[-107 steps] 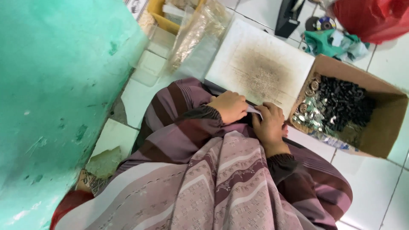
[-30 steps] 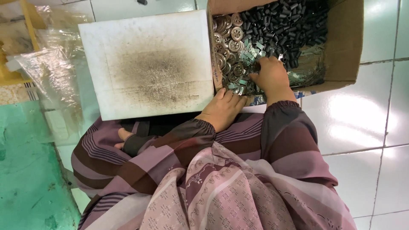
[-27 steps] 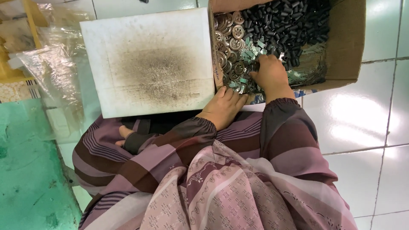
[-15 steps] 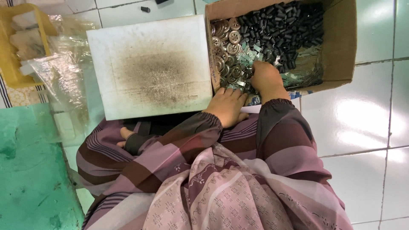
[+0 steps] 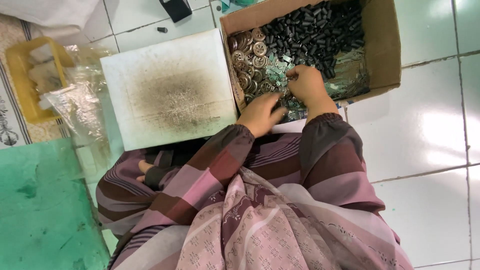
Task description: The person sits on the floor and places small metal parts from a cardboard box into a clear plastic bag. They then seal the bag with tape and place it into a yellow container. The person continues to pick up and inspect additional metal parts from the box.
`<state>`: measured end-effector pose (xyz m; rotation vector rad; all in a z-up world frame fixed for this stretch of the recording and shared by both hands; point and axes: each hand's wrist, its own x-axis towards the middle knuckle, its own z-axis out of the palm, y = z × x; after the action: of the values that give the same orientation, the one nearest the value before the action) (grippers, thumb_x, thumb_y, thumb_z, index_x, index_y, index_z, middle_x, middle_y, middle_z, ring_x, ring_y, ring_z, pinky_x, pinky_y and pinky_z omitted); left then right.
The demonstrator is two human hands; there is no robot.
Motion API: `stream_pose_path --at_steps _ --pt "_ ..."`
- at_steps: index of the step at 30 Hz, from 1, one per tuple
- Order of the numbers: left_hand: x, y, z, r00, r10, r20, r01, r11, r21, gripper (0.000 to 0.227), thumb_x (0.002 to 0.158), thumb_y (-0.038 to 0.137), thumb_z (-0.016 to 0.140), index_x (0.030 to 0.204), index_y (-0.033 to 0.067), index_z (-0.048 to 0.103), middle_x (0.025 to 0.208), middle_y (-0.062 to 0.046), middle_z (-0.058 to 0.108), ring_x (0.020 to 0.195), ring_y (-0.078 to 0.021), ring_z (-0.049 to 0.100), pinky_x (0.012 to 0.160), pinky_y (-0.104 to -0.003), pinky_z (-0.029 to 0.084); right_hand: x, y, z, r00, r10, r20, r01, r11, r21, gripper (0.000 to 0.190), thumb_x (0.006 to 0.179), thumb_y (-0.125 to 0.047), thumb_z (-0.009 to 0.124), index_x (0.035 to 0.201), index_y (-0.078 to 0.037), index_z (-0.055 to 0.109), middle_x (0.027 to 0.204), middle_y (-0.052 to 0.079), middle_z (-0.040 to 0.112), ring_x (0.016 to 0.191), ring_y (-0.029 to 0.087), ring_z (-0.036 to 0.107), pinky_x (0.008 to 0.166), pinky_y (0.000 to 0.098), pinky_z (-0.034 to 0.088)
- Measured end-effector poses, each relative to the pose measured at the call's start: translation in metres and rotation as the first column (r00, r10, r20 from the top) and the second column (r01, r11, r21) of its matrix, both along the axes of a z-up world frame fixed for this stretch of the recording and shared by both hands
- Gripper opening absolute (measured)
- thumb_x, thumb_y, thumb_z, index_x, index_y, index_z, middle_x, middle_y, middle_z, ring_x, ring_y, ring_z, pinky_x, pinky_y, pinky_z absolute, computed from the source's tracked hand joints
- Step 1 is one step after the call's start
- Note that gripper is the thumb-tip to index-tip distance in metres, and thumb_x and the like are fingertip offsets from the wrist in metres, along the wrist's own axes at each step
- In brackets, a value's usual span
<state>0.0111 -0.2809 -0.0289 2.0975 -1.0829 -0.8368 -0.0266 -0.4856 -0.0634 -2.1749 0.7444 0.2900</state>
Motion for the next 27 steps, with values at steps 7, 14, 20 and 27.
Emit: stream_pose_path --at_steps 7,14,20,27 --pt "0.003 -0.001 -0.001 0.952 0.280 -0.124 -0.285 0.958 -0.021 0.044 0.104 0.030 0.060 0.147 0.0176 0.056 0.143 -0.011 0.059 0.136 -0.0310 0.057 0.115 -0.044 0.046 -0.021 0.012 0.049 0.971 -0.157 0.182 0.119 0.972 0.203 0.022 0.088 -0.006 0.066 0.108 -0.003 0.075 0.084 0.018 0.071 0.072 0.026 0.071 0.057 0.0377 0.059" --pt "-0.007 -0.009 0.018 0.859 0.373 -0.349 -0.421 0.905 -0.068 0.048 0.102 0.030 0.066 0.147 0.0171 0.053 0.134 -0.012 0.062 0.124 -0.0305 0.065 0.104 -0.044 0.055 -0.038 0.033 0.093 0.927 -0.239 0.291 0.156 0.947 0.280 0.018 0.090 -0.006 0.069 0.106 -0.003 0.076 0.084 0.017 0.071 0.069 0.018 0.068 0.055 0.0332 0.057" --pt "-0.009 -0.004 0.043 0.748 0.462 -0.477 -0.580 0.803 -0.132 0.024 0.100 0.028 0.065 0.119 0.0145 0.072 0.097 -0.007 0.070 0.095 -0.0182 0.067 0.084 -0.036 0.056 -0.039 0.045 0.120 0.914 -0.269 0.303 0.157 0.925 0.347 0.015 0.092 -0.007 0.069 0.103 -0.003 0.077 0.079 0.015 0.069 0.069 0.018 0.068 0.059 0.0316 0.057" --pt "-0.008 0.006 0.027 0.715 0.528 -0.457 -0.649 0.744 -0.157 0.021 0.097 0.030 0.069 0.107 0.0127 0.077 0.092 -0.008 0.075 0.093 -0.0161 0.068 0.082 -0.034 0.055 -0.040 0.051 0.123 0.920 -0.259 0.294 0.127 0.907 0.401 0.011 0.096 -0.008 0.067 0.100 -0.001 0.075 0.079 0.016 0.068 0.073 0.018 0.067 0.063 0.0314 0.056"
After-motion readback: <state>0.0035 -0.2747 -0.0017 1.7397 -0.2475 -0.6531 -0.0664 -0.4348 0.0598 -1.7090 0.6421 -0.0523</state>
